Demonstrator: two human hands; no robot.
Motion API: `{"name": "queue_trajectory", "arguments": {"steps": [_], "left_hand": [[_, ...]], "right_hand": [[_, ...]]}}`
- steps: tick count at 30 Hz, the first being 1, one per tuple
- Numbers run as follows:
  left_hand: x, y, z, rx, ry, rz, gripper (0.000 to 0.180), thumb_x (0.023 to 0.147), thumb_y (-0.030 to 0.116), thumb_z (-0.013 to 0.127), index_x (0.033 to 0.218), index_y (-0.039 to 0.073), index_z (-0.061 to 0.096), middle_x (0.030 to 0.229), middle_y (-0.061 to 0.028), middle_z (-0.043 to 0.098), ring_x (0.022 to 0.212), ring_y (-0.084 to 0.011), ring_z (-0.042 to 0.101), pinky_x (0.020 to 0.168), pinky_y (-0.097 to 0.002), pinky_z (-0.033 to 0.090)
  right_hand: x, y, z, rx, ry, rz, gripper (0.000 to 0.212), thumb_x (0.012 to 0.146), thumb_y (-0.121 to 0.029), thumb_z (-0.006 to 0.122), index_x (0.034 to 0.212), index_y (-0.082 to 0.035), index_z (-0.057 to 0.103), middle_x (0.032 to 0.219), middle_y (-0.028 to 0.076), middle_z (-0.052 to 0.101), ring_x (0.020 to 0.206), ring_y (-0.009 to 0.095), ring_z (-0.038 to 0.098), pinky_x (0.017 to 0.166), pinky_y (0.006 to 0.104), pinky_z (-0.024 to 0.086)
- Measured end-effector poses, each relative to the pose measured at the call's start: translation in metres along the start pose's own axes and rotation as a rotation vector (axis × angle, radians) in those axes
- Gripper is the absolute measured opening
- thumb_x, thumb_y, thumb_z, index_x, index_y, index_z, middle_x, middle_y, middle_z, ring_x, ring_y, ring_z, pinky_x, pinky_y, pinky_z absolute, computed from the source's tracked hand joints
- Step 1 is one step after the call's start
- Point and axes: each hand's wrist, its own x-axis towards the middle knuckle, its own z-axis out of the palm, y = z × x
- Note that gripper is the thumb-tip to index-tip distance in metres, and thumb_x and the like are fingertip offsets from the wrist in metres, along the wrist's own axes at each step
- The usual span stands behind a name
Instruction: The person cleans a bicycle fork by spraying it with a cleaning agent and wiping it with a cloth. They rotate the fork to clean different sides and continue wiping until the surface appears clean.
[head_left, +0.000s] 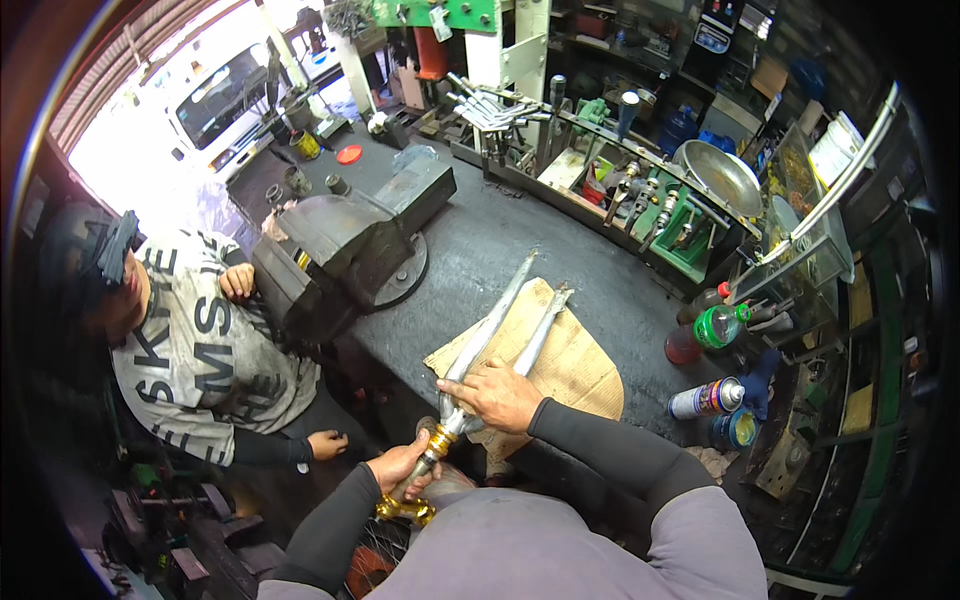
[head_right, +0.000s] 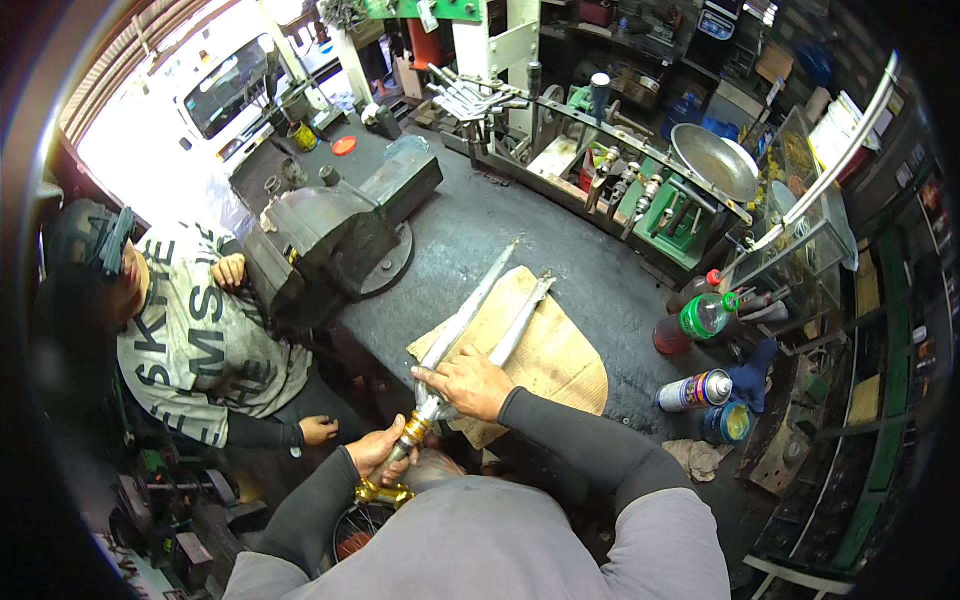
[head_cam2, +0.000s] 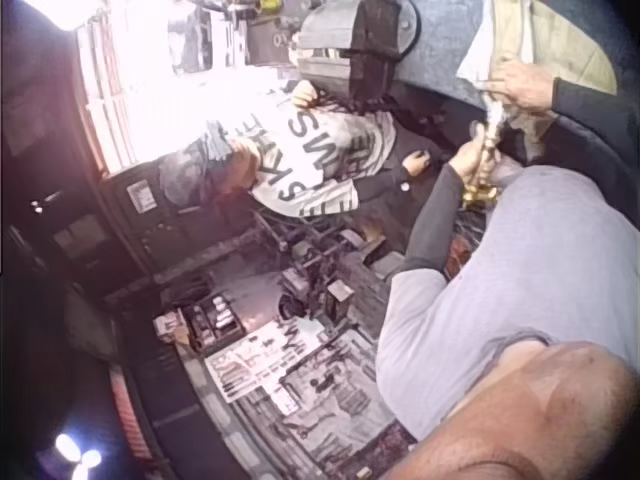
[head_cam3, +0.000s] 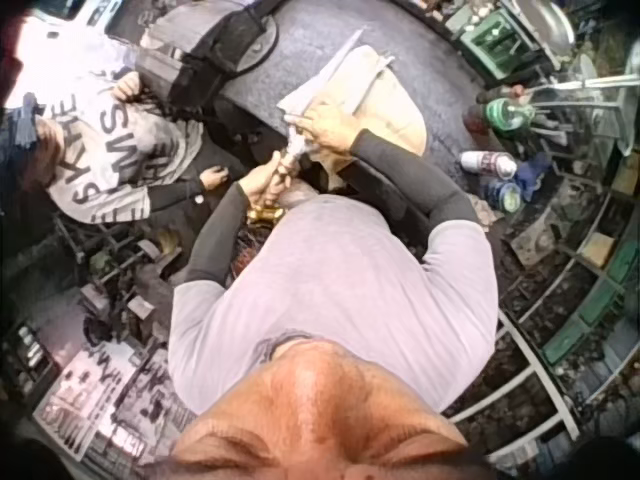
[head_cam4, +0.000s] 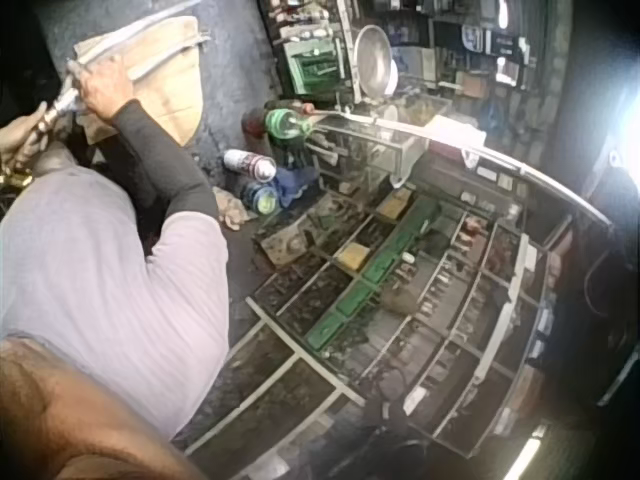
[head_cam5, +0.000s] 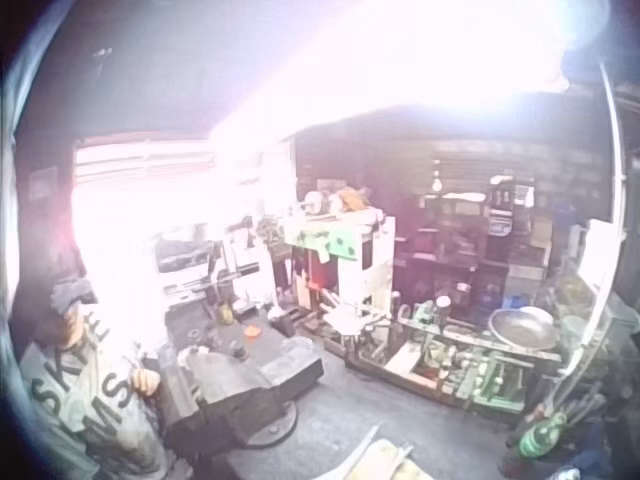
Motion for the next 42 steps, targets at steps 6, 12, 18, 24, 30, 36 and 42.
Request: {"name": "queue_trajectory", "arguments": {"steps": [6,12,18,24,30,36,42], "left_hand": [[0.000,0.006,0.005,0.121,0.153,-0.009,0.091,0.106,0.089,0.031,0.098,0.005,0.068,0.064,-0.0006,0.051,0.050,-0.0130,0.049,0.048,-0.0324,0.047],[-0.012,0.023,0.023,0.214,0.171,0.008,0.094,0.104,0.091,0.030,0.097,0.004,0.065,0.060,-0.0015,0.050,0.048,-0.0132,0.045,0.047,-0.0324,0.042],[-0.013,0.020,0.023,0.073,0.146,-0.008,0.090,0.105,0.090,0.032,0.097,0.007,0.065,0.060,0.0001,0.048,0.049,-0.0123,0.046,0.048,-0.0326,0.043],[-0.012,0.023,0.021,0.005,0.098,-0.062,0.091,0.104,0.092,0.030,0.094,0.008,0.065,0.060,0.0016,0.047,0.049,-0.0109,0.044,0.047,-0.0312,0.042],[-0.014,0.024,0.025,0.042,0.110,-0.017,0.095,0.102,0.094,0.029,0.095,0.007,0.066,0.060,0.0021,0.045,0.048,-0.0103,0.041,0.047,-0.0303,0.040],[-0.015,0.025,0.019,-0.040,0.035,-0.038,0.090,0.106,0.090,0.028,0.096,0.008,0.065,0.059,0.0016,0.045,0.047,-0.0112,0.043,0.046,-0.0325,0.042],[-0.011,0.021,0.014,-0.061,0.000,-0.059,0.093,0.105,0.090,0.025,0.097,0.008,0.066,0.060,0.0012,0.043,0.048,-0.0125,0.042,0.047,-0.0327,0.042]], "right_hand": [[0.002,0.044,-0.042,-0.203,0.116,0.528,0.054,0.096,-0.008,0.062,0.149,-0.011,0.069,0.089,0.011,0.074,0.084,0.029,0.073,0.085,0.0491,0.056],[-0.022,0.032,-0.006,-0.184,0.182,0.144,0.047,0.092,-0.009,0.065,0.138,-0.010,0.075,0.088,0.007,0.070,0.087,0.028,0.072,0.085,0.0484,0.052],[-0.007,-0.013,-0.006,-0.134,-0.019,-0.005,0.060,0.091,-0.007,0.069,0.150,-0.020,0.069,0.088,0.002,0.069,0.087,0.023,0.070,0.090,0.0445,0.049],[0.000,0.014,-0.017,-0.224,0.124,0.103,0.066,0.089,-0.009,0.071,0.154,-0.020,0.066,0.088,0.000,0.067,0.085,0.023,0.068,0.091,0.0438,0.049],[-0.012,0.029,-0.019,-0.164,0.011,-0.055,0.056,0.094,-0.009,0.064,0.150,-0.016,0.069,0.099,0.005,0.074,0.092,0.026,0.072,0.096,0.0473,0.052],[0.000,0.009,-0.004,-0.010,0.032,0.020,0.053,0.098,-0.011,0.063,0.150,-0.014,0.069,0.102,0.009,0.074,0.093,0.029,0.072,0.092,0.0492,0.052],[0.002,0.089,-0.002,-0.047,0.420,0.567,0.053,0.101,-0.004,0.056,0.150,-0.014,0.072,0.088,0.011,0.074,0.077,0.028,0.070,0.080,0.0475,0.051]]}}
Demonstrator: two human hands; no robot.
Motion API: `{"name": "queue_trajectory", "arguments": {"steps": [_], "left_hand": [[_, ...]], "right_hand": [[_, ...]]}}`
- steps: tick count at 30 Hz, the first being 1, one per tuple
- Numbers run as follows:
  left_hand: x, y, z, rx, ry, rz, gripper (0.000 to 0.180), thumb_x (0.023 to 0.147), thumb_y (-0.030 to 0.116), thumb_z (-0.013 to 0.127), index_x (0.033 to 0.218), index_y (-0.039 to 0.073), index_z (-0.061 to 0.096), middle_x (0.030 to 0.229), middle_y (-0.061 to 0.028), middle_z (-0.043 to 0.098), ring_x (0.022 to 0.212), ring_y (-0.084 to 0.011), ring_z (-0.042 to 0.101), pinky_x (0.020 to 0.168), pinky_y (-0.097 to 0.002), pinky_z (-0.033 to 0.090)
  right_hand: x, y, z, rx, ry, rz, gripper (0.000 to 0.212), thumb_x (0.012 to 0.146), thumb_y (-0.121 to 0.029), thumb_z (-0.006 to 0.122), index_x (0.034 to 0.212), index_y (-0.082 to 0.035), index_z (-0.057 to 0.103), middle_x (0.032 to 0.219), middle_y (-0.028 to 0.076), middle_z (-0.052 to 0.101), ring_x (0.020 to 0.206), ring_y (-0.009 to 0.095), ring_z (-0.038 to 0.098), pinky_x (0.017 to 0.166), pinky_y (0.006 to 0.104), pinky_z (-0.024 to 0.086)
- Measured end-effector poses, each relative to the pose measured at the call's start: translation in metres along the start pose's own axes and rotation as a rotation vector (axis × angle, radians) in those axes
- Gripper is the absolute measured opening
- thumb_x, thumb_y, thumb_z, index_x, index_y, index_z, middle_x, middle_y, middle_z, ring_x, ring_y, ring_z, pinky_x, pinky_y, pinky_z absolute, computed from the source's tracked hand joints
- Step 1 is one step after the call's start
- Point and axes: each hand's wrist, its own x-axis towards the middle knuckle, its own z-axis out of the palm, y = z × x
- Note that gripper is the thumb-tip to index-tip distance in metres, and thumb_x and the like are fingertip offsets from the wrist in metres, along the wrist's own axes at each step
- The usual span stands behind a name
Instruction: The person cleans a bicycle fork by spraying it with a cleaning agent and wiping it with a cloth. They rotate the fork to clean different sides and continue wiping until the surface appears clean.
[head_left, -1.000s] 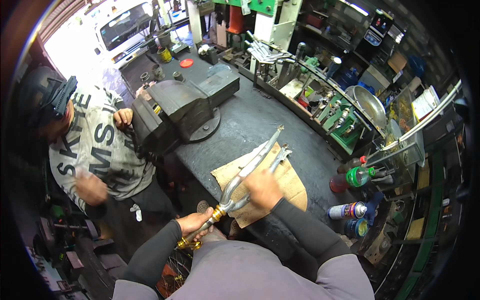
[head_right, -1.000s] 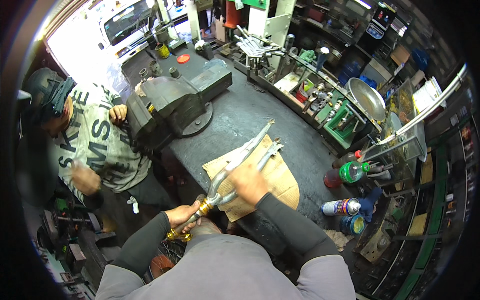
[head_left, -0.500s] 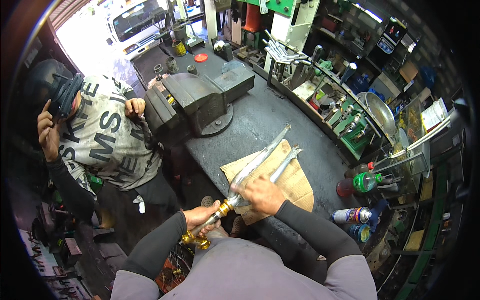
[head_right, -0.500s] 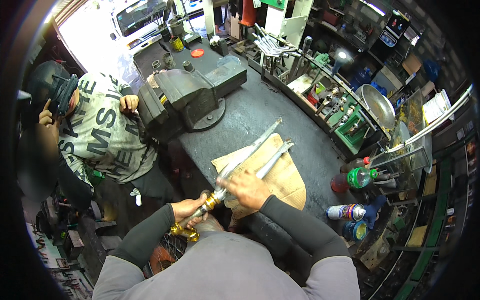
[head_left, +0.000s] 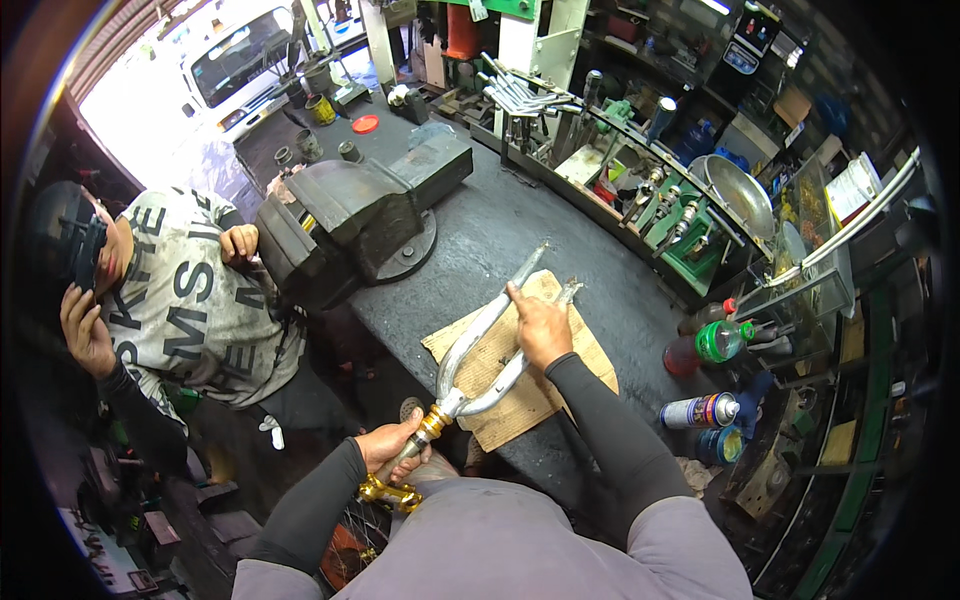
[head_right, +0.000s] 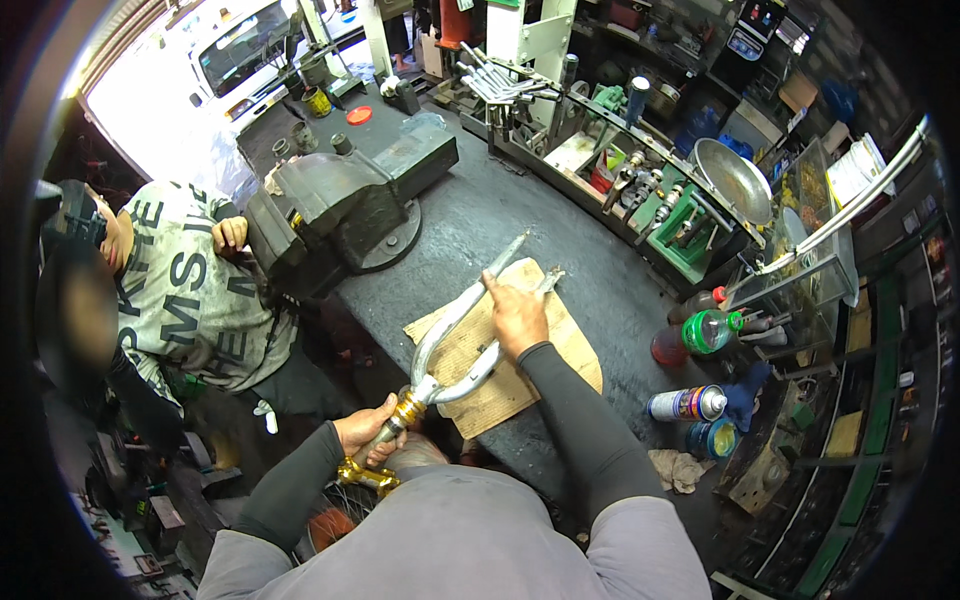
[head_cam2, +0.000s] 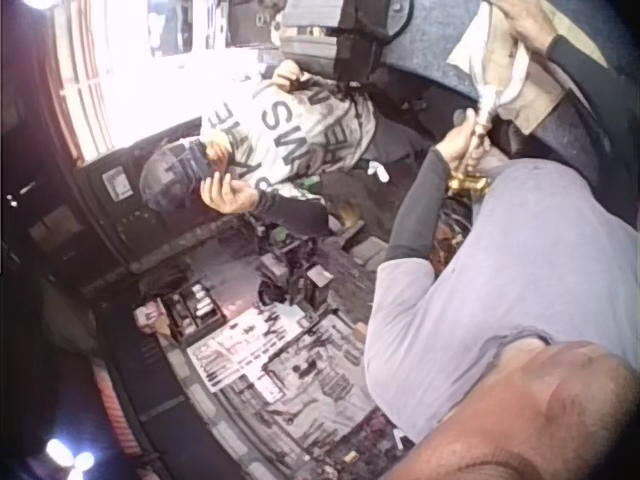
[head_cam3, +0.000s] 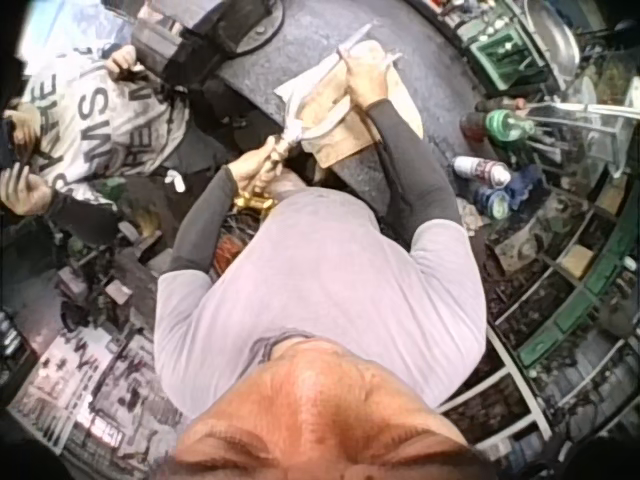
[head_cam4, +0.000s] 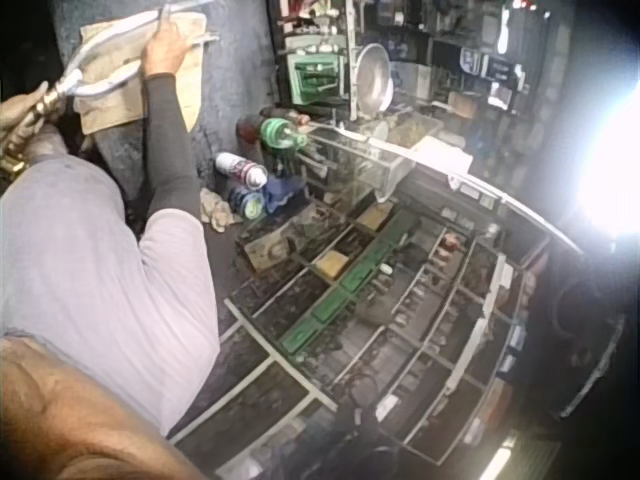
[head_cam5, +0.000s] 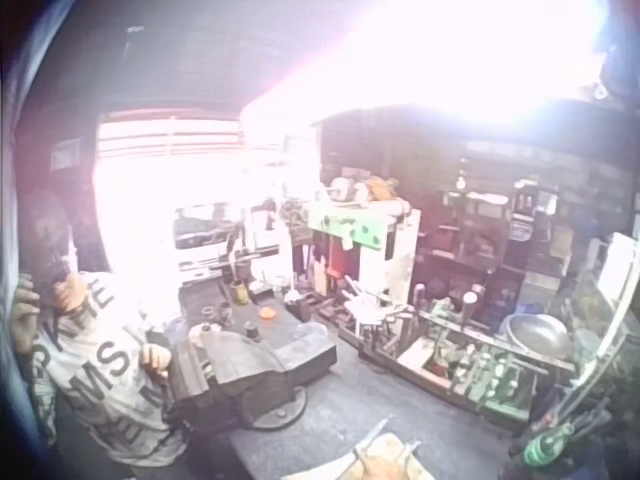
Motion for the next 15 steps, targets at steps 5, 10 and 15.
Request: {"name": "queue_trajectory", "arguments": {"steps": [5,10,15], "left_hand": [[0.013,-0.013,-0.016,-0.073,-0.078,-0.005,0.093,0.105,0.090,0.024,0.100,0.007,0.067,0.061,0.0021,0.043,0.049,-0.0117,0.042,0.048,-0.0318,0.041],[0.025,-0.014,-0.026,-0.110,-0.116,-0.036,0.100,0.100,0.096,0.019,0.098,0.008,0.065,0.058,0.0014,0.045,0.044,-0.0121,0.041,0.045,-0.0302,0.040],[0.023,-0.021,-0.031,-0.070,-0.099,0.004,0.096,0.104,0.091,0.021,0.104,0.006,0.066,0.061,0.0007,0.043,0.048,-0.0129,0.041,0.047,-0.0326,0.042]], "right_hand": [[-0.030,-0.038,0.002,-0.012,-0.267,-0.424,0.056,0.092,-0.007,0.062,0.147,-0.015,0.073,0.094,0.009,0.077,0.094,0.028,0.074,0.097,0.0475,0.052],[-0.002,0.000,0.013,-0.070,-0.210,-0.173,0.061,0.094,-0.004,0.063,0.153,-0.018,0.069,0.092,0.008,0.075,0.091,0.028,0.073,0.095,0.0491,0.053],[-0.002,-0.002,0.013,-0.103,-0.304,-0.240,0.057,0.099,-0.007,0.058,0.153,-0.020,0.069,0.097,0.010,0.078,0.096,0.028,0.074,0.096,0.0488,0.050]]}}
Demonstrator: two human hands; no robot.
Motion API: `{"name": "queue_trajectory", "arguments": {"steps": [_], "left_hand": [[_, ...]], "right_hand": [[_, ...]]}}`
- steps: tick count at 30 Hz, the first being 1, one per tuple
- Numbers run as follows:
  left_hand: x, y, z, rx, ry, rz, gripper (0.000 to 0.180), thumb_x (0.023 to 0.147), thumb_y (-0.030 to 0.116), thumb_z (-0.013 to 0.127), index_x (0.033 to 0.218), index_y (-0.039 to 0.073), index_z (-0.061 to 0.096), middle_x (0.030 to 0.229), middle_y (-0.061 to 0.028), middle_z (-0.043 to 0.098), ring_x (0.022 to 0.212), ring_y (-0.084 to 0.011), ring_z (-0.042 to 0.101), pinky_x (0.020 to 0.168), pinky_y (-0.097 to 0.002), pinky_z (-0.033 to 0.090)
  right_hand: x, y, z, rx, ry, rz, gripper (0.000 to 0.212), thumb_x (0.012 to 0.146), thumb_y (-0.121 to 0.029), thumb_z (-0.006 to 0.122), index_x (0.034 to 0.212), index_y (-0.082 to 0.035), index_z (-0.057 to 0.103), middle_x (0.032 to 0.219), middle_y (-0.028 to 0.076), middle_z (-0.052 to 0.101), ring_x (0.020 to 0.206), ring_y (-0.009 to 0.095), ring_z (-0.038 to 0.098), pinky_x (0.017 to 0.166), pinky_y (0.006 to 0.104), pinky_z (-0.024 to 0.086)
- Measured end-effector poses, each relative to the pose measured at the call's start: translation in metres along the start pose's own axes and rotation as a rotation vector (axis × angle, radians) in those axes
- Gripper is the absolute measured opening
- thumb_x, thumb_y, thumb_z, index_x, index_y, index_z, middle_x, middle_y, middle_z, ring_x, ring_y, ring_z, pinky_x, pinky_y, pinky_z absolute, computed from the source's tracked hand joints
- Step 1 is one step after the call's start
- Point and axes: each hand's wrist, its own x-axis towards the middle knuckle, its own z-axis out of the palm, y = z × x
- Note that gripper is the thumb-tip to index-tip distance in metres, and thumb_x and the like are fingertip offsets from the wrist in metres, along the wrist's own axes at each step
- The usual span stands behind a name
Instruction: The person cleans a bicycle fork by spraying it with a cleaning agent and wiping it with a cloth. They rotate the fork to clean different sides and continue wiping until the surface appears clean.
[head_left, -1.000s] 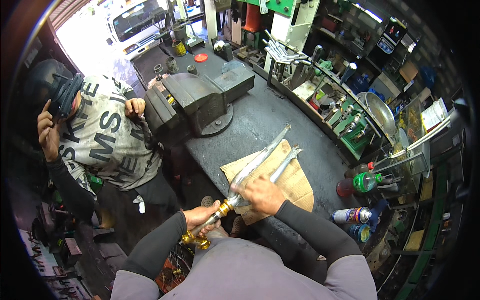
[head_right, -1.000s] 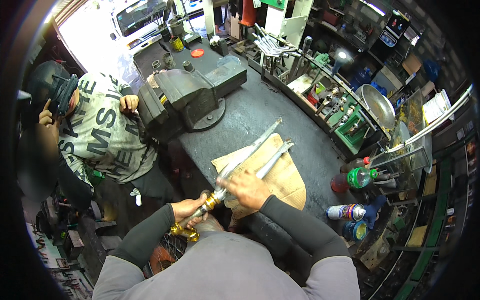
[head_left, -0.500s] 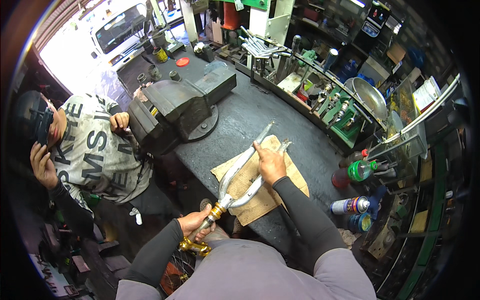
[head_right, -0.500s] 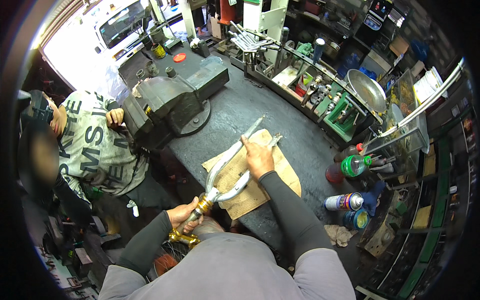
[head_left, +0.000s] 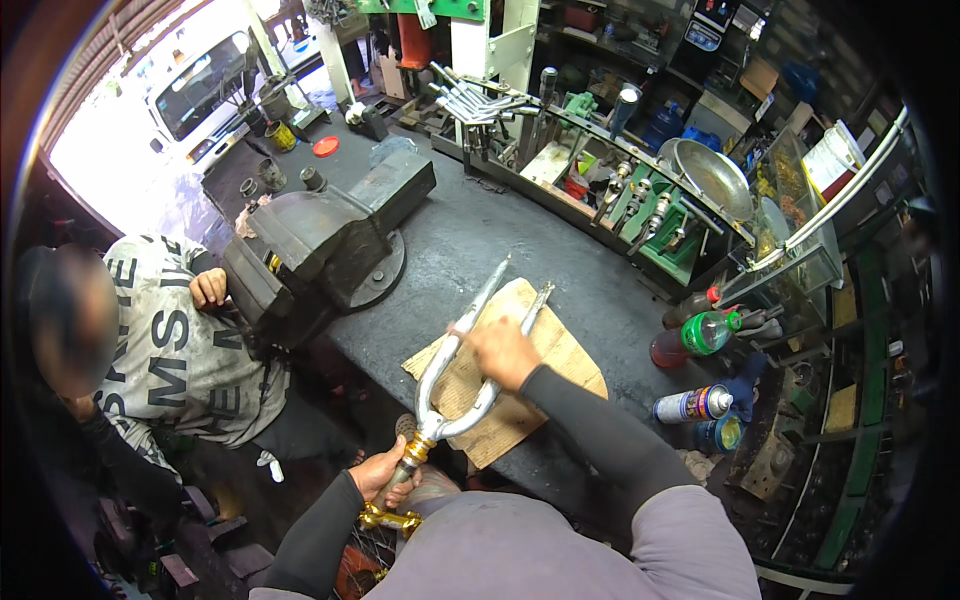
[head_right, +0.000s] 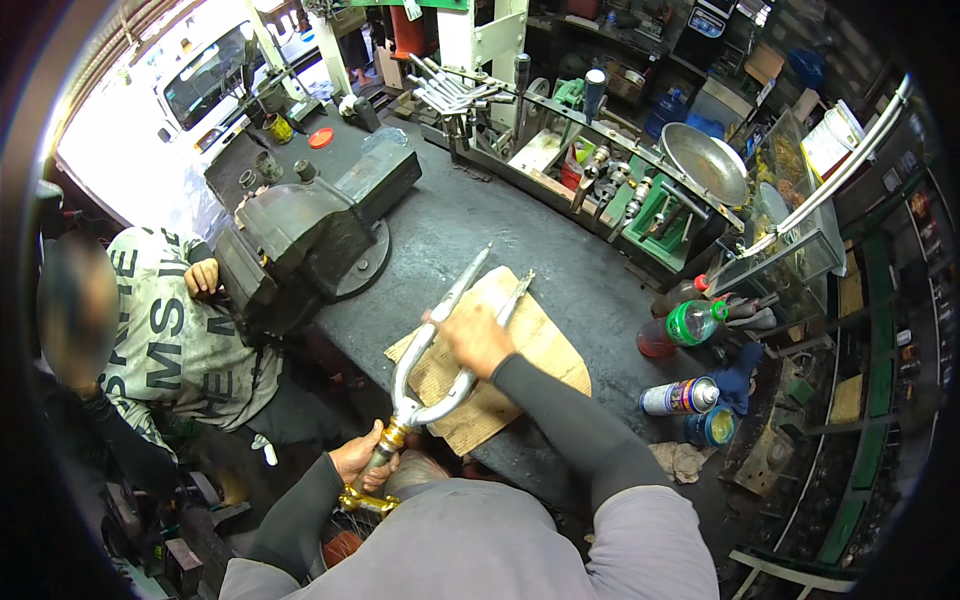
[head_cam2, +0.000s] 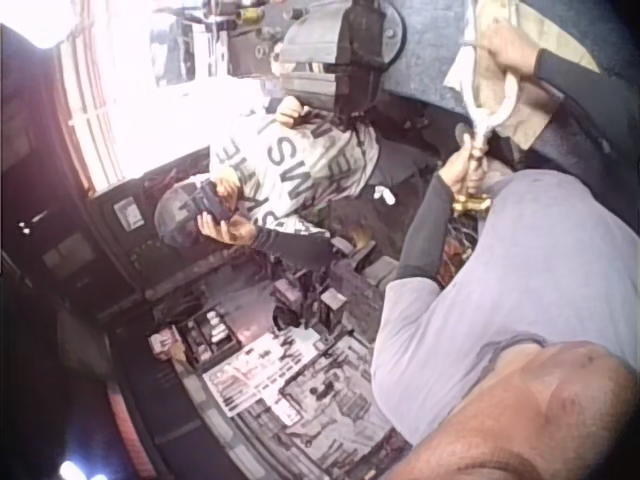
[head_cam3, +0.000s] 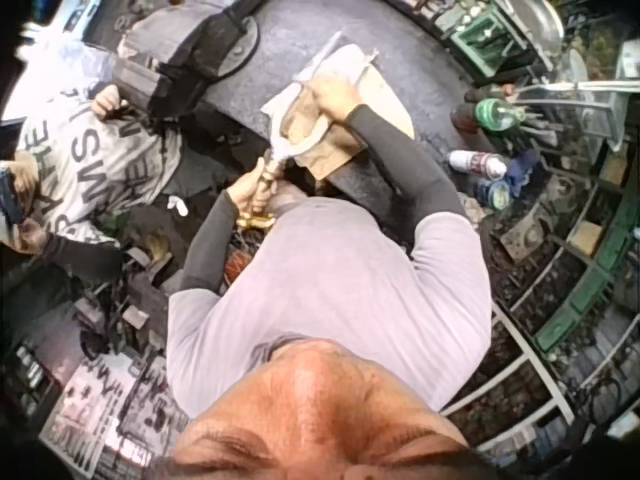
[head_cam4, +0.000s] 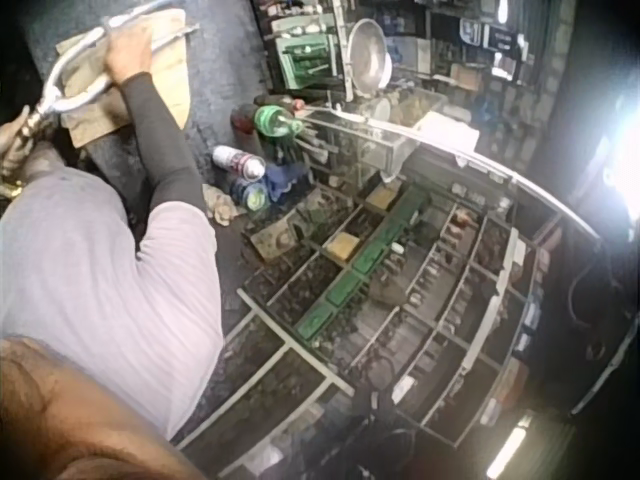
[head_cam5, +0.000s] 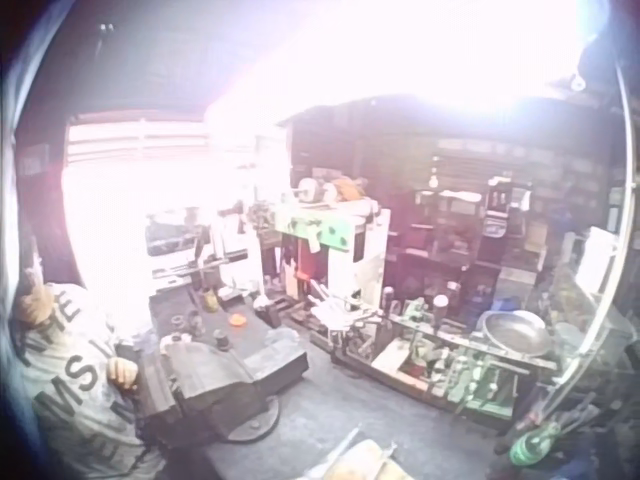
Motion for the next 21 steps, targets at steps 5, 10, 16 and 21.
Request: {"name": "queue_trajectory", "arguments": {"steps": [5,10,16,21], "left_hand": [[0.004,0.004,-0.004,-0.004,-0.010,-0.019,0.096,0.103,0.092,0.021,0.104,0.006,0.065,0.061,0.0005,0.043,0.048,-0.0132,0.041,0.047,-0.0333,0.041],[0.012,-0.003,-0.018,-0.004,-0.010,-0.041,0.101,0.100,0.095,0.019,0.104,0.006,0.067,0.059,-0.0002,0.044,0.047,-0.0139,0.040,0.047,-0.0331,0.039],[0.007,-0.002,-0.021,-0.033,-0.015,-0.045,0.097,0.103,0.093,0.021,0.103,0.006,0.065,0.061,-0.0011,0.045,0.049,-0.0146,0.042,0.049,-0.0336,0.041],[0.011,-0.001,-0.019,-0.053,0.008,-0.057,0.094,0.105,0.090,0.021,0.103,0.006,0.063,0.062,-0.0024,0.046,0.049,-0.0153,0.043,0.049,-0.0340,0.043]], "right_hand": [[0.036,0.072,-0.010,-0.027,0.116,0.344,0.053,0.105,-0.012,0.049,0.154,-0.020,0.069,0.100,0.015,0.080,0.093,0.032,0.076,0.090,0.0506,0.051],[0.036,0.040,-0.005,-0.072,-0.067,0.129,0.056,0.101,-0.007,0.053,0.151,-0.021,0.072,0.102,0.011,0.082,0.096,0.028,0.077,0.096,0.0464,0.049],[0.062,0.093,0.011,-0.214,-0.026,0.347,0.053,0.107,-0.012,0.050,0.156,-0.020,0.067,0.101,0.008,0.083,0.092,0.028,0.078,0.093,0.0487,0.047],[0.059,0.089,0.000,-0.262,-0.085,0.307,0.052,0.105,-0.012,0.051,0.154,-0.017,0.068,0.105,0.009,0.083,0.095,0.028,0.078,0.092,0.0483,0.046]]}}
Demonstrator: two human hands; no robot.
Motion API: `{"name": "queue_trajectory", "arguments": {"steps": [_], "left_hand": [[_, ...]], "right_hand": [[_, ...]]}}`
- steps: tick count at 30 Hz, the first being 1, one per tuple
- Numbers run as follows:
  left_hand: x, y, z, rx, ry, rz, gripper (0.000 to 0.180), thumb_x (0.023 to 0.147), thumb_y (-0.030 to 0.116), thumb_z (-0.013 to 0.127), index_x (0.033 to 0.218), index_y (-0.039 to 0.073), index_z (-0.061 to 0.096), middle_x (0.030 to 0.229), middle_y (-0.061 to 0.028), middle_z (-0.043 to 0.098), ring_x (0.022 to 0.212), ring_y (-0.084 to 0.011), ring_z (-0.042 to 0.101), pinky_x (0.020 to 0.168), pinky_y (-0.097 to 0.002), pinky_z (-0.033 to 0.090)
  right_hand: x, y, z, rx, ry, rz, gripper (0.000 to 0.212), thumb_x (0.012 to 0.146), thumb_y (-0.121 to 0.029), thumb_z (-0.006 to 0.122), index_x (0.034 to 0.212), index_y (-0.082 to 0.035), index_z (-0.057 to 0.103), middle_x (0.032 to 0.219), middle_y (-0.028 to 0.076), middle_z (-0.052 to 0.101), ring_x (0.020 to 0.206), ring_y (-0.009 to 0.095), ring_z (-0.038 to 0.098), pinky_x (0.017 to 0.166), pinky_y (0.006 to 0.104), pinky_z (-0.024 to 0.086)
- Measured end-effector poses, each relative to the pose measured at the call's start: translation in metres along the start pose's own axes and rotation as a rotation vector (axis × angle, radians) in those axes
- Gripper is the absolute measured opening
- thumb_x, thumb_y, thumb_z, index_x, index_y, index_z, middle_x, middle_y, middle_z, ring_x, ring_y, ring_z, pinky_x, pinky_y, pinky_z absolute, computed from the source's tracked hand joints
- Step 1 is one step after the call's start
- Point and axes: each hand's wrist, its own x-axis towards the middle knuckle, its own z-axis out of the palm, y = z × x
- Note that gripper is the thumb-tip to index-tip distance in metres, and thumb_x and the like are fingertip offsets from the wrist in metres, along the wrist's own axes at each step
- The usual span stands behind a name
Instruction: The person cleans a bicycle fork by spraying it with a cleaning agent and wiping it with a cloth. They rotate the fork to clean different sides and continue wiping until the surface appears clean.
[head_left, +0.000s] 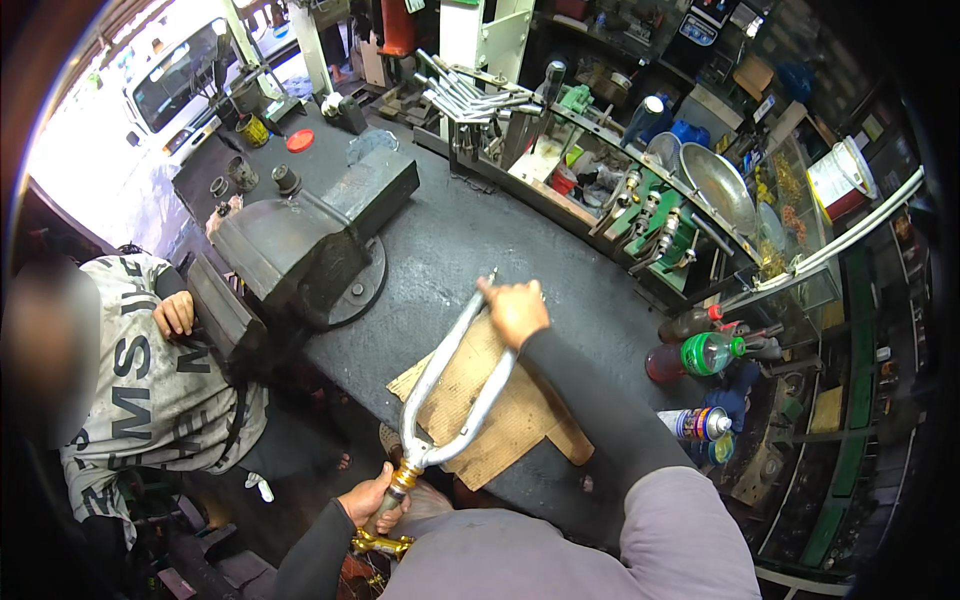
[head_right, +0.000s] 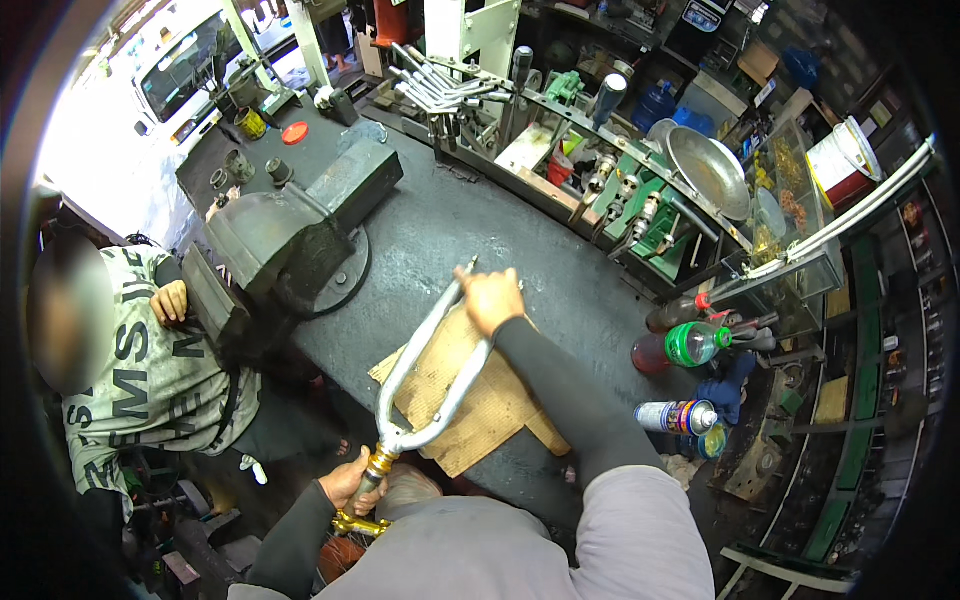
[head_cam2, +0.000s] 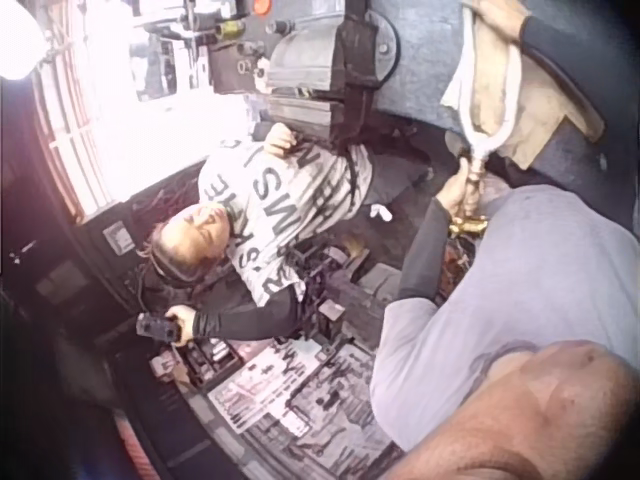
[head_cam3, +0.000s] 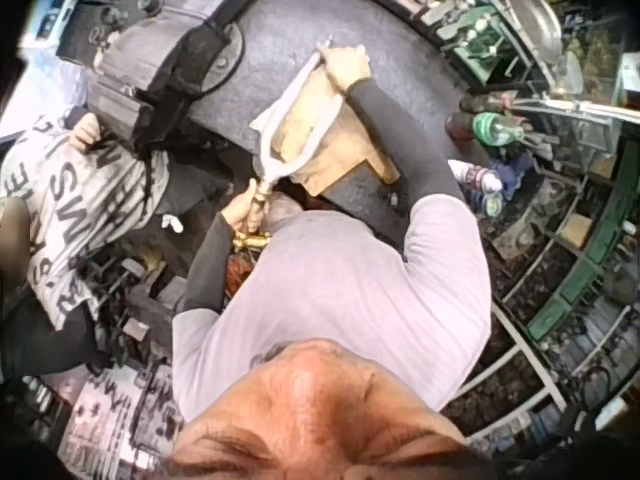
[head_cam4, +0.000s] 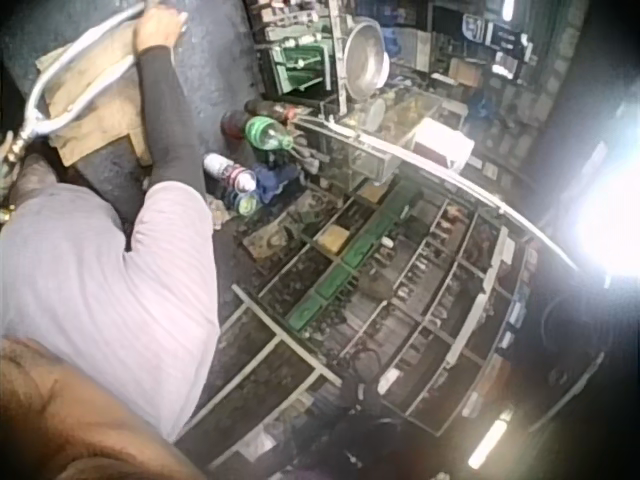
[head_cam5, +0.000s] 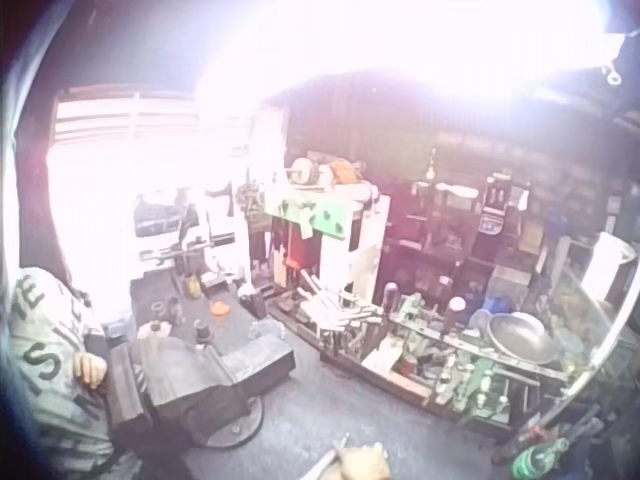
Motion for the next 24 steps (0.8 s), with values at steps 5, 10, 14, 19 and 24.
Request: {"name": "queue_trajectory", "arguments": {"steps": [5,10,14,19,24], "left_hand": [[-0.005,0.006,0.001,0.068,0.013,0.009,0.102,0.097,0.098,0.021,0.101,0.006,0.065,0.059,-0.0019,0.044,0.046,-0.0148,0.042,0.047,-0.0339,0.041],[-0.007,0.008,0.002,0.055,0.051,0.002,0.102,0.098,0.097,0.022,0.101,0.005,0.065,0.059,-0.0026,0.047,0.046,-0.0154,0.043,0.047,-0.0343,0.043],[-0.008,0.007,-0.001,0.057,0.022,0.010,0.102,0.099,0.096,0.023,0.101,0.004,0.065,0.059,-0.0027,0.047,0.047,-0.0157,0.043,0.048,-0.0346,0.043],[-0.012,0.012,0.002,0.074,0.046,0.000,0.102,0.098,0.097,0.022,0.101,0.004,0.065,0.059,-0.0025,0.047,0.047,-0.0160,0.043,0.048,-0.0345,0.043],[-0.008,0.006,-0.002,0.054,0.014,0.002,0.102,0.099,0.096,0.023,0.101,0.004,0.066,0.059,-0.0023,0.047,0.047,-0.0161,0.043,0.048,-0.0343,0.043]], "right_hand": [[0.001,-0.015,-0.002,-0.002,-0.108,-0.025,0.052,0.104,-0.012,0.052,0.154,-0.015,0.068,0.108,0.009,0.083,0.099,0.028,0.077,0.098,0.0480,0.046],[0.009,-0.002,0.004,-0.008,0.065,0.074,0.052,0.103,-0.012,0.053,0.153,-0.013,0.068,0.103,0.008,0.083,0.093,0.027,0.078,0.095,0.0481,0.045],[-0.007,-0.025,0.007,0.011,0.023,0.034,0.052,0.104,-0.013,0.051,0.154,-0.012,0.067,0.104,0.009,0.083,0.094,0.028,0.077,0.094,0.0494,0.046],[0.004,-0.017,0.013,0.067,0.090,0.170,0.055,0.102,-0.011,0.049,0.155,-0.010,0.066,0.096,0.015,0.082,0.096,0.031,0.078,0.093,0.0516,0.047],[-0.004,-0.024,0.010,0.038,0.093,0.111,0.052,0.103,-0.013,0.050,0.151,-0.010,0.069,0.098,0.014,0.082,0.093,0.032,0.078,0.091,0.0525,0.047]]}}
